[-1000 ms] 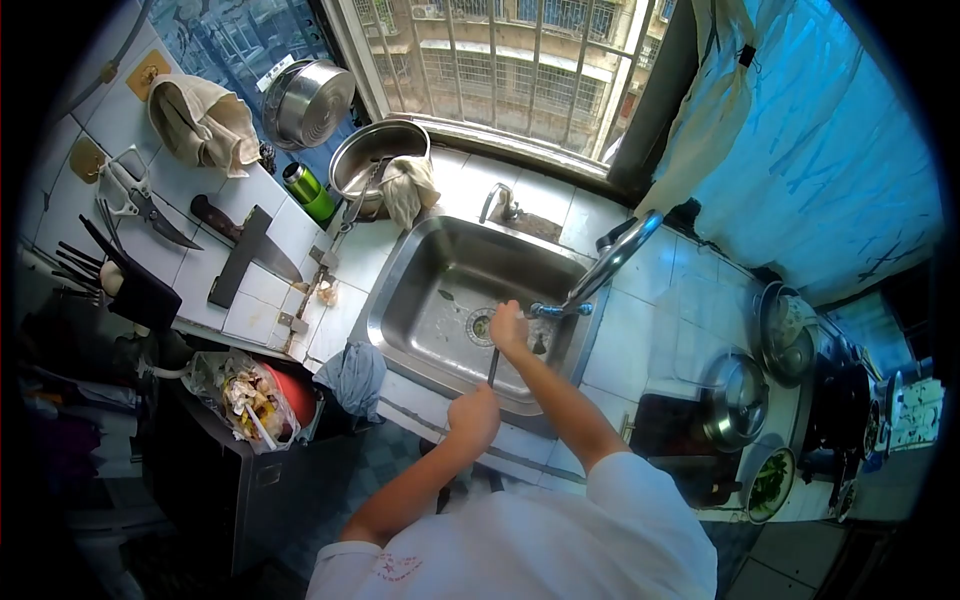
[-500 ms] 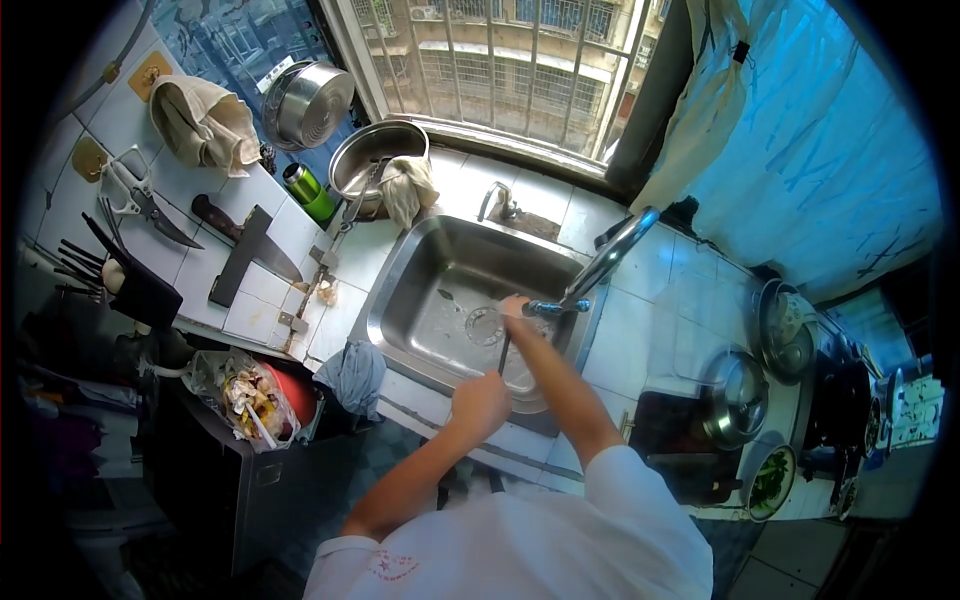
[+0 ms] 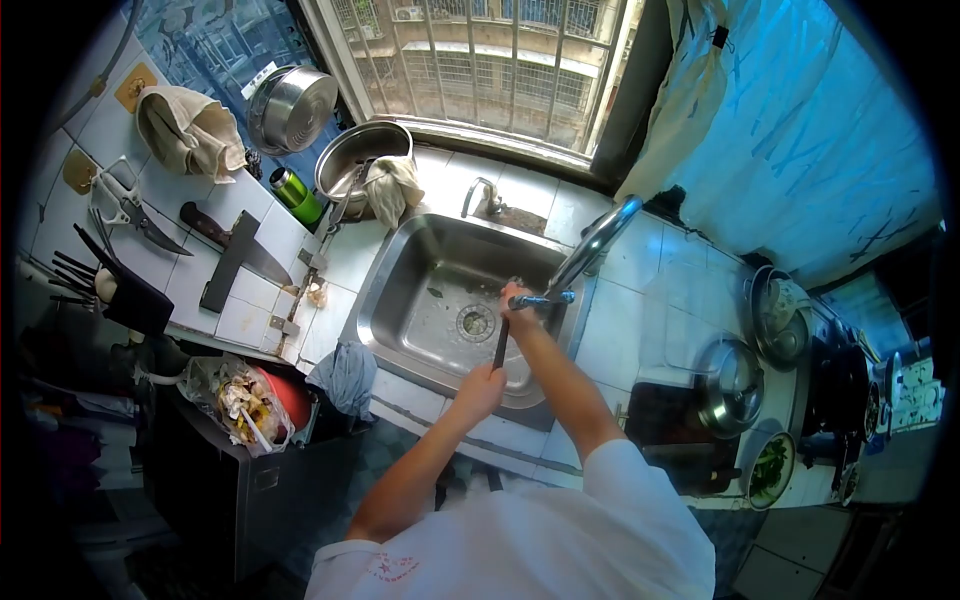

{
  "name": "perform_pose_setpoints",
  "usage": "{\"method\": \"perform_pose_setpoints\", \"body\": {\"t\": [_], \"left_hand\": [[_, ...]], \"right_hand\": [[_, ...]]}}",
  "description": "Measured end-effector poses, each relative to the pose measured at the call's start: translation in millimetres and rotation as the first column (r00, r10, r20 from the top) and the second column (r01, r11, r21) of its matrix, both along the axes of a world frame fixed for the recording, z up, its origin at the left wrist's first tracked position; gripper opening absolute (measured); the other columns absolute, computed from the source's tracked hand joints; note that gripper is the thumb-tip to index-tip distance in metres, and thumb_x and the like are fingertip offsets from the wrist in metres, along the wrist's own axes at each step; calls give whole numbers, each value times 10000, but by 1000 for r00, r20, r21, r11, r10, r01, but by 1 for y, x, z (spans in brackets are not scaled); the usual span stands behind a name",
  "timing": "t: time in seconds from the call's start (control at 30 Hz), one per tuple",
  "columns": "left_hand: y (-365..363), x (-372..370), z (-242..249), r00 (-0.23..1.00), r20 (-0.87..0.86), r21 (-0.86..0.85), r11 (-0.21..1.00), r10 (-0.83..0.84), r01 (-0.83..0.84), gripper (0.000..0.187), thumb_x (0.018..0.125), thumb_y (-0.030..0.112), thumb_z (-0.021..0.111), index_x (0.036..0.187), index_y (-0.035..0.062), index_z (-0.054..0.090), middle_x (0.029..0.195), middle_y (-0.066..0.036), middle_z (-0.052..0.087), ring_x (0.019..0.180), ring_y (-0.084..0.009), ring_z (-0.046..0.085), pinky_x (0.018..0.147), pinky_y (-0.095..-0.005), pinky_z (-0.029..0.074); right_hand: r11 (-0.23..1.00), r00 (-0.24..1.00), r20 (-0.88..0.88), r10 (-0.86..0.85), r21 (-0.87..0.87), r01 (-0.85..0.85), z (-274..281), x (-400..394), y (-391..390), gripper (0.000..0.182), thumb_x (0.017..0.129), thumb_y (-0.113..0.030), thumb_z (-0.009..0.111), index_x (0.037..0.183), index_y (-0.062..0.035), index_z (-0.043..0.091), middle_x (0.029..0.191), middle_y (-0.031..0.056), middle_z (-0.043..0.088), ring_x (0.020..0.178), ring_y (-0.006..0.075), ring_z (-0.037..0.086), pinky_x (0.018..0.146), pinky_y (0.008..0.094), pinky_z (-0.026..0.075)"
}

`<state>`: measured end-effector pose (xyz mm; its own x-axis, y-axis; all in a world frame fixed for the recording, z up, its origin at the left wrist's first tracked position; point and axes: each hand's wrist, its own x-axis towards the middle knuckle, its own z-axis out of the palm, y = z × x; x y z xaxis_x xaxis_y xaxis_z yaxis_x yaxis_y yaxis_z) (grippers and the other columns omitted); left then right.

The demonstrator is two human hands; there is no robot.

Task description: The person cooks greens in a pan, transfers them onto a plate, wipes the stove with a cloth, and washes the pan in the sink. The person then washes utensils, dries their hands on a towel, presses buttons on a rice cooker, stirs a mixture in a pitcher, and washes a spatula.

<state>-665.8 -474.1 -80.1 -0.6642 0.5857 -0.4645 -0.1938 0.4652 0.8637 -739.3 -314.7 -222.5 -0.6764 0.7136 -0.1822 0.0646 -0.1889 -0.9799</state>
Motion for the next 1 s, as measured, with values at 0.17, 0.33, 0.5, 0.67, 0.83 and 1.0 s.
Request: {"method": "perform_pose_setpoints", "body": {"t": [0.17,0.33,0.5,0.67,0.83,1.0], "left_hand": [[-10,6,43,945,313,45,992,95,-115,205,792,194,436,634,65,454,449,-17,400,351,-108,347,327,-237,250],[-15,-1,49,874,474,70,984,109,-161,184,794,206,451,678,64,459,435,-13,375,339,-91,310,314,-218,214],[-2,-18,11,899,438,37,999,-15,-1,157,793,218,482,732,74,496,561,9,459,473,-91,439,421,-222,351],[14,-40,-42,781,590,-90,978,206,-190,546,841,411,472,1229,62,311,1164,-152,350,975,-294,458,791,-420,420],[51,-92,-75,843,455,104,922,289,-372,486,826,453,478,1161,103,438,1224,-117,387,1090,-315,385,870,-503,302],[82,-106,-119,825,350,24,876,444,-482,216,792,305,541,845,100,585,789,-62,547,734,-214,495,594,-397,344]], "right_hand": [[933,986,152,65,-360,-6,52,9,-13,111,758,-34,440,686,-42,524,610,57,477,479,155,450,379,305,307],[974,952,220,213,-123,-189,49,3,-3,112,772,-137,475,716,-50,520,585,61,471,431,142,435,363,284,311],[797,937,-97,336,-500,-338,94,25,10,145,842,-187,457,889,-53,485,586,36,488,461,134,471,415,232,367],[714,765,34,643,-388,-583,81,22,11,215,846,-238,469,914,-36,486,572,10,440,428,105,412,385,241,339],[635,509,489,709,-128,-762,69,8,7,183,775,-152,469,705,6,529,539,68,485,400,157,462,330,305,335],[595,422,496,759,-265,-759,59,18,16,120,756,-106,456,789,-3,509,508,67,454,384,160,444,333,296,337]]}}
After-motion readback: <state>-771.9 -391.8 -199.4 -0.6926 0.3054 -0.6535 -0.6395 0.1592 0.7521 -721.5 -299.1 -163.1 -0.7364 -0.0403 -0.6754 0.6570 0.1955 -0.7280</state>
